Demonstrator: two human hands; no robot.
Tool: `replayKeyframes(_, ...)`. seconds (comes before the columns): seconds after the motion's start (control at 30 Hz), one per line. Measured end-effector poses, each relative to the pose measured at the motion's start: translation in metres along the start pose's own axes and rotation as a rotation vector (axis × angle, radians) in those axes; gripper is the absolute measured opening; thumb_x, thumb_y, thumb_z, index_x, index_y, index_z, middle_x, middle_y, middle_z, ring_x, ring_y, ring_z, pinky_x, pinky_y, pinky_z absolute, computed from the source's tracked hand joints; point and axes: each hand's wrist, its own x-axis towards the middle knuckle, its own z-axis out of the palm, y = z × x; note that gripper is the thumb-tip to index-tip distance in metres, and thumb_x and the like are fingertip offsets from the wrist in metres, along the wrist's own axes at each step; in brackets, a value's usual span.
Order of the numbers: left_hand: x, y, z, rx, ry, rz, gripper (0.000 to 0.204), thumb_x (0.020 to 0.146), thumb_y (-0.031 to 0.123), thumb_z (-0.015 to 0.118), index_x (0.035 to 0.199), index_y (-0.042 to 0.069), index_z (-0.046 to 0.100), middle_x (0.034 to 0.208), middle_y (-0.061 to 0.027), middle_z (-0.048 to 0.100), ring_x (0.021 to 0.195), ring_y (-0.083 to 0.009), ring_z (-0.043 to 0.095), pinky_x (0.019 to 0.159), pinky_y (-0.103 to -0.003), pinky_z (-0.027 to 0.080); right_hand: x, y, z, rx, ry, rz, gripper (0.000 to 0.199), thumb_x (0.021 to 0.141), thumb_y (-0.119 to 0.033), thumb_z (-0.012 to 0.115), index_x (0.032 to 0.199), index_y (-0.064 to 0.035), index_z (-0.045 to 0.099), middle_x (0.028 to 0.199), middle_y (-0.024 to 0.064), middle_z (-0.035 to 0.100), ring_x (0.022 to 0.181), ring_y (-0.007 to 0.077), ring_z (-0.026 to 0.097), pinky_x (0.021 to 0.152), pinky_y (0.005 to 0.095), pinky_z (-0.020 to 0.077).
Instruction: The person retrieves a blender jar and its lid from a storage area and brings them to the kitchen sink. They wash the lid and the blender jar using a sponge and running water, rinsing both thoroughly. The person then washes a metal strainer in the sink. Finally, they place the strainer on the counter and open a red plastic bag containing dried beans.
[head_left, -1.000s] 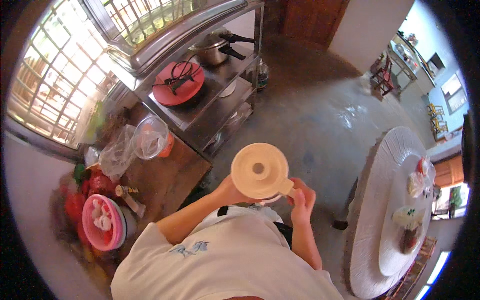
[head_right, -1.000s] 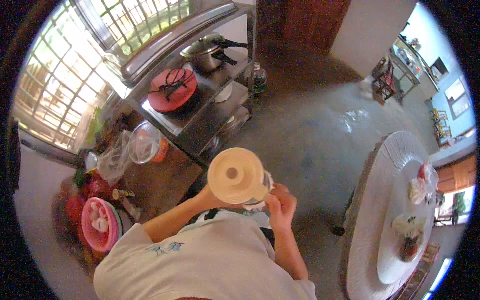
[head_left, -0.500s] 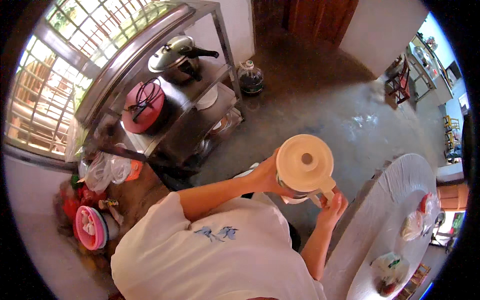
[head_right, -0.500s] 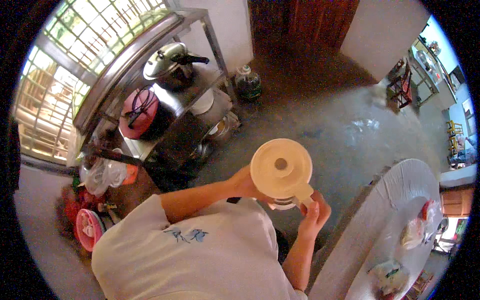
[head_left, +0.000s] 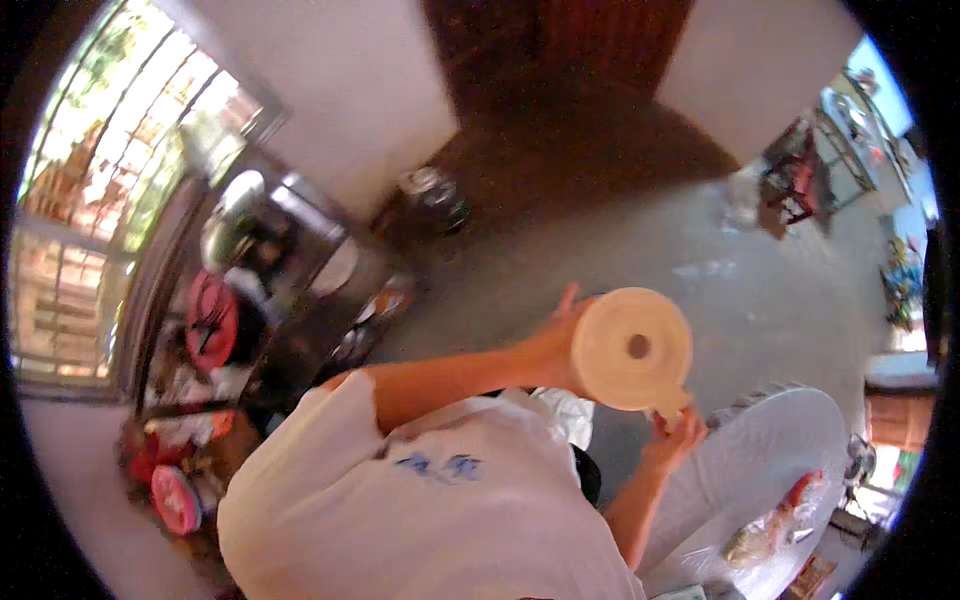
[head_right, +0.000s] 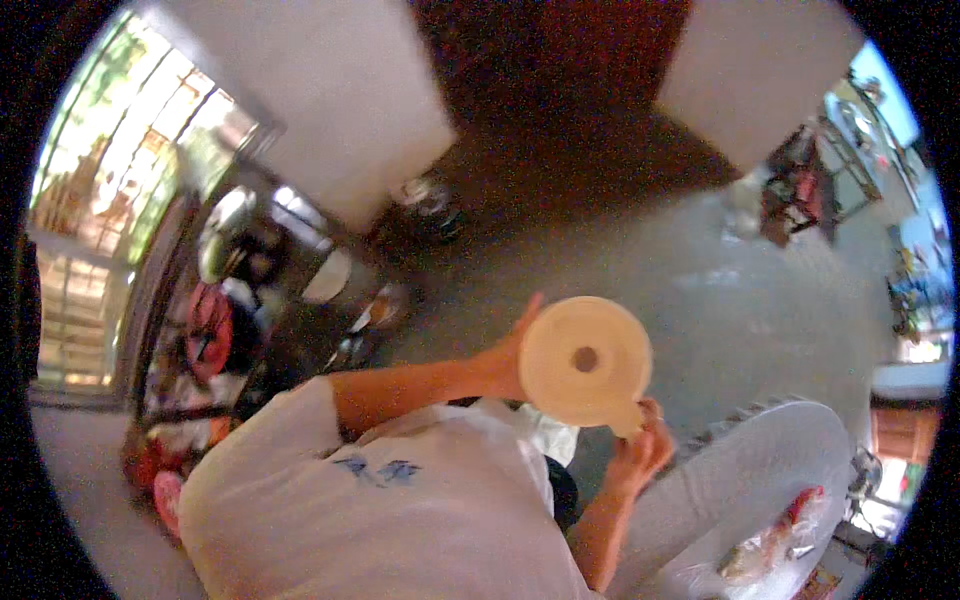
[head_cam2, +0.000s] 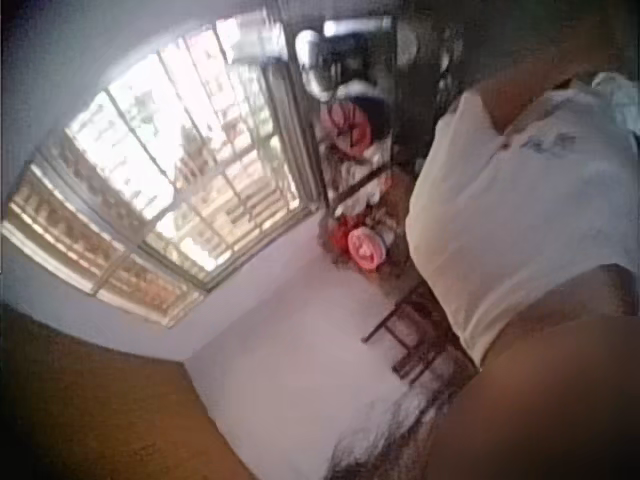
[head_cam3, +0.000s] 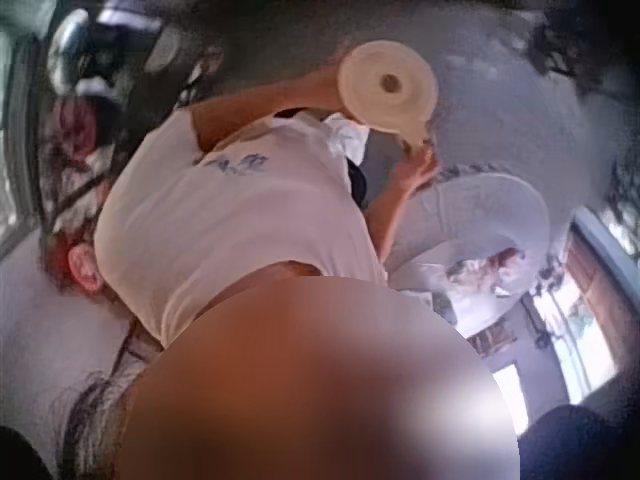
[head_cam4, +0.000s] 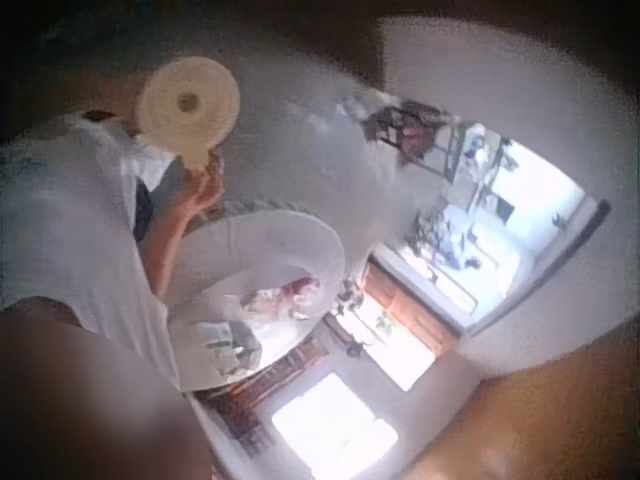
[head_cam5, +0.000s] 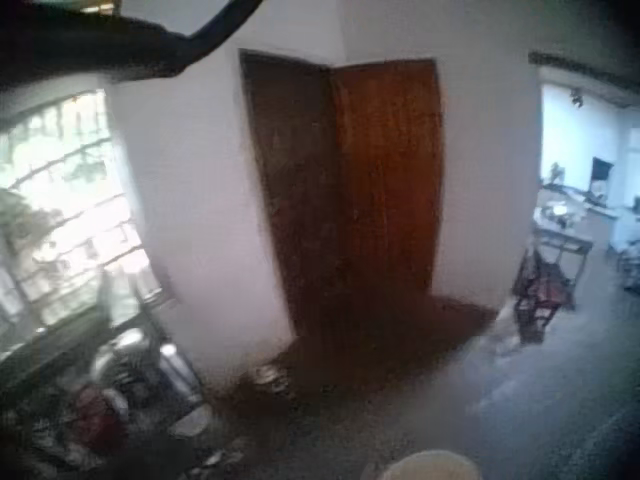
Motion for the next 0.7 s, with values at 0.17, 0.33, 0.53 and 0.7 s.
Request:
replayKeyframes(0.17,0.112,-0.022,0.028,-0.71,0.199,-0.133,0.085,0.057,0.03,0.088,0.127,0.006,0.047,0.125,-0.0113,0.053,0.116,-0.0227,0.049,0.102,-0.041,0.036,0.135,-0.015,0.006,0.155,-0.148,0.128,0.056,0.085,-0.051,0.058,0.08,0.0044,0.063,0.079,0.0094,0.059,0.056,0.0078,0.047,0.045,0.0215,0.0334)
replayKeyframes(0.33,0.254,-0.018,0.081,-0.91,-0.088,-0.137,0.064,0.062,0.019,0.087,0.118,0.01,0.057,0.119,-0.0071,0.058,0.111,-0.0191,0.053,0.097,-0.036,0.042,0.289,-0.01,-0.048,0.006,-0.477,-0.162,0.052,0.089,-0.044,0.05,0.06,-0.0009,0.053,0.057,0.0031,0.049,0.054,0.0131,0.042,0.065,0.03,0.0414)
replayKeyframes(0.53,0.408,-0.027,0.152,-0.812,-0.132,-0.137,0.08,0.06,0.021,0.089,0.128,0.014,0.048,0.125,-0.0054,0.054,0.115,-0.0209,0.051,0.102,-0.039,0.038,0.434,-0.017,-0.108,-0.125,-0.349,-0.192,0.054,0.089,-0.045,0.049,0.058,-0.001,0.054,0.049,0.0026,0.047,0.052,0.0153,0.043,0.085,0.0337,0.041)
replayKeyframes(0.7,0.553,-0.055,0.256,-0.494,-0.309,-0.01,0.11,0.054,0.053,0.085,0.14,0.011,0.03,0.137,-0.0133,0.037,0.134,-0.0318,0.026,0.112,-0.054,0.011,0.553,0.004,-0.175,-0.113,-0.142,-0.171,0.056,0.09,-0.047,0.048,0.057,-0.0015,0.053,0.049,0.0015,0.045,0.052,0.0144,0.042,0.068,0.0302,0.0382)
